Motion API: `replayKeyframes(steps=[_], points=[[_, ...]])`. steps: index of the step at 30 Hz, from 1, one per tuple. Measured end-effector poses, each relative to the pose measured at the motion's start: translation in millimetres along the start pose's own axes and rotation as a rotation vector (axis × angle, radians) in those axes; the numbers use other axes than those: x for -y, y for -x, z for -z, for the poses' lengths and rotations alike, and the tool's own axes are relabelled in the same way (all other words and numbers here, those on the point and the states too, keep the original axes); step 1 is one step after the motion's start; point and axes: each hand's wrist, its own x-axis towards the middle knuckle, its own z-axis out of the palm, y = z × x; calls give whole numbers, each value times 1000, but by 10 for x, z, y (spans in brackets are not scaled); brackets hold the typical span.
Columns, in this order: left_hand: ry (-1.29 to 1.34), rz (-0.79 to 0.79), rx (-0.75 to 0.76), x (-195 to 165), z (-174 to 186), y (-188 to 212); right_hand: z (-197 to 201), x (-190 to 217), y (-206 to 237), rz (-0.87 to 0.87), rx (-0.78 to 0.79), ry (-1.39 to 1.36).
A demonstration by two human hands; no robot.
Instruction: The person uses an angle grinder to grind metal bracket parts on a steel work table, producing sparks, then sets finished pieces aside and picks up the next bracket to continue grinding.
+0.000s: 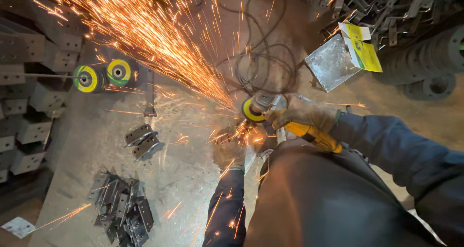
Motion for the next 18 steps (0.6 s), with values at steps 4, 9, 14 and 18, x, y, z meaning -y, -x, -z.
replayKeyframes(steps=[4,9,14,18], points=[[61,65,29,0,-13,-71,17,28,93,68,-15,73],[67,21,17,11,-1,-78,-65,240,231,61,21,18],[65,25,0,24,-44,-51,-162,311,218,97,39,-106],[49,26,4,25,-50,-54,-94,117,117,100,65,-143]])
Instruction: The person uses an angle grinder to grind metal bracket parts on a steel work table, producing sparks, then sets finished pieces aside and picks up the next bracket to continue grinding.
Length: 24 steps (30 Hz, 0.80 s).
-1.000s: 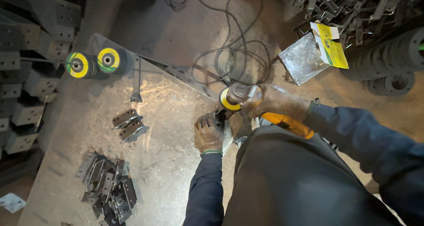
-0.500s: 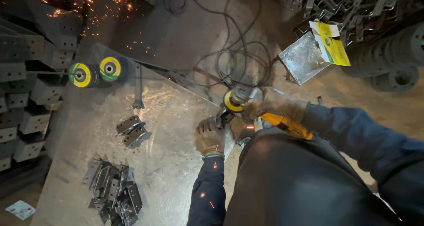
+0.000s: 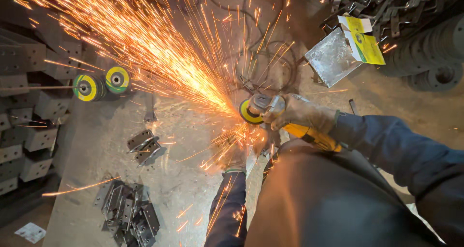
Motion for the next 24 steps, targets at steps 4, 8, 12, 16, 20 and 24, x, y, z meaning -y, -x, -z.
replayKeyframes(steps=[4,8,12,16,20,24], points=[[16,-20,-14,-2,31,-12,142,-185,-102,-100,-131,247],[67,-1,5,3,45,-13,238,-150,-42,-91,-141,297],[30,11,21,11,39,-8,157,-1,15,-76,-80,287],[40,12,22,18,57,-1,47,56,50,60,24,115],[13,-2,25,28,95,6,12,-12,-36,-46,47,-14],[-19,-4,36,33,106,3,48,-87,-88,-82,-20,-116]])
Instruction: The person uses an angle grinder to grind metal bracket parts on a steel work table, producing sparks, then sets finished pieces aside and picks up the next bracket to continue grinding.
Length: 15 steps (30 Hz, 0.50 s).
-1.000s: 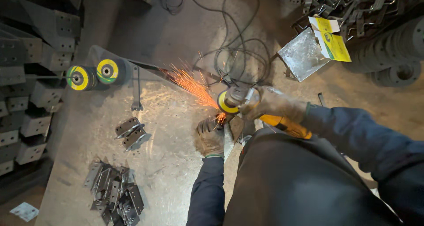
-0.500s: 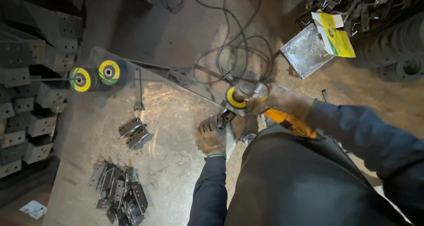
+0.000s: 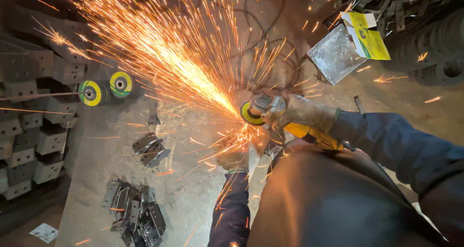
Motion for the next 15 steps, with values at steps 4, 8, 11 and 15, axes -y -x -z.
replayKeyframes(steps=[4,8,11,15], points=[[19,-18,-10,-7,-26,-3,65,31,35,-107,-222,497],[27,11,-41,-22,-34,-10,67,60,69,8,-138,465],[-17,29,-59,-35,-16,-30,53,29,20,7,-115,433],[-40,21,-36,-49,25,-54,101,-88,-76,-8,205,-231]])
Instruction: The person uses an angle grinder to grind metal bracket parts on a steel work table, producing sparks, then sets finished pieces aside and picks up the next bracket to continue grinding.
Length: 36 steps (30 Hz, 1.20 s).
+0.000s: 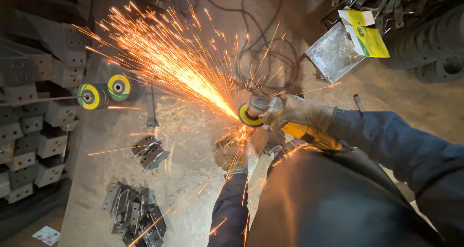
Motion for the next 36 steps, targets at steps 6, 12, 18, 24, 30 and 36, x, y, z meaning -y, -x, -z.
replayKeyframes(steps=[6,12,18,24,30,36], points=[[16,18,-20,-11,-24,-22,219,-144,-98,43,-195,498],[55,-9,-81,-1,-72,-32,260,-118,-45,29,-149,264],[27,5,-96,-27,2,-42,119,8,-9,78,-195,788],[-25,18,28,-60,104,-73,-10,15,-23,-21,-77,171],[-63,85,27,-34,-4,-48,218,-154,-23,90,-26,252],[45,8,-92,-9,-53,-33,454,-230,-68,1014,120,1372]])
